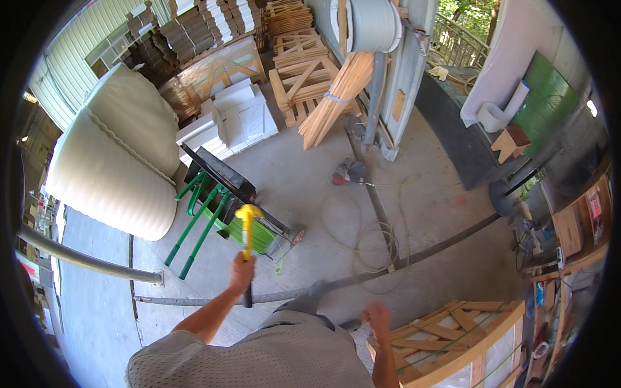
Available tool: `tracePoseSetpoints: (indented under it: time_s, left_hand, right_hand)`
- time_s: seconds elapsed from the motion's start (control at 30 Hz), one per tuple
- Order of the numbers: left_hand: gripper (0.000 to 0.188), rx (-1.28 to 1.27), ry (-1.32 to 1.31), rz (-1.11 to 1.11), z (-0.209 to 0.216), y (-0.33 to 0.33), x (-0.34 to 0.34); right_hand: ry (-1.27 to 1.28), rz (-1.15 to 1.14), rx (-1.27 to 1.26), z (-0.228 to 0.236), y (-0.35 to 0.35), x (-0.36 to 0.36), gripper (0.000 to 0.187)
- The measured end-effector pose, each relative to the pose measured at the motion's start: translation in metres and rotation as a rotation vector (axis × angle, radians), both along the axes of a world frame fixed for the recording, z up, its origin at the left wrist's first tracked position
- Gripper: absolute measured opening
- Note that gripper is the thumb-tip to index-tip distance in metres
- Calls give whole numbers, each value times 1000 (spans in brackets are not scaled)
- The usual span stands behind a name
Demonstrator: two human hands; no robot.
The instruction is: The person secures a wooden crate with a green strapping tool and then wraps it with a roll of clear plastic film. They move around the crate to apply the film on multiple sides, smoothing it as they go.
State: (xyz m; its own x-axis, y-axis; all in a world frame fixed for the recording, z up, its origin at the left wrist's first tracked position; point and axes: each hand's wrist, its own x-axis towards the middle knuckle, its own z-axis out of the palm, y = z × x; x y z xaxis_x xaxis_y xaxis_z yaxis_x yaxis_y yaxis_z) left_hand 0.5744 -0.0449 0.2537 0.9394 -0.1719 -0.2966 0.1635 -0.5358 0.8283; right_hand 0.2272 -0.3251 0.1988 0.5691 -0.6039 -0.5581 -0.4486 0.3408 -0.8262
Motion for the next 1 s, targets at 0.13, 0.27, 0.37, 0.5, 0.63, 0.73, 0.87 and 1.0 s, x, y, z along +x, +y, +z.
tracePoseSetpoints:
  time_s: [0.13, 0.27, 0.37, 0.5, 0.63, 0.73, 0.87, 1.0]
  left_hand:
    - [20, 258, -181, 149, -8, 76, 74]
    - [21, 400, -238, 148, -10, 114, 170]
    - [20, 360, -148, 34, -2, 118, 239]
    - [33, 910, -427, -187, -8, 115, 308]
    - [29, 982, -538, -177, -45, 118, 329]
    - [42, 1046, -630, -317, -76, 117, 313]
    - [43, 1143, -559, -275, -88, 101, 282]
    - [40, 1309, -715, -223, -85, 70, 236]
  right_hand:
    - [90, -116, 58, -20, 23, -27, 23]
    - [88, -225, 129, -28, 53, -55, 21]
    - [259, -303, 203, -39, 66, -72, 19]
    - [288, -379, 214, -48, 80, -96, 18]
    - [262, -544, 264, -53, 100, -119, 18]
    - [281, -627, 323, -65, 118, -131, 22]
    - [322, -646, 312, -86, 146, -138, 24]
    - [340, -524, 283, -108, 148, -147, 13]
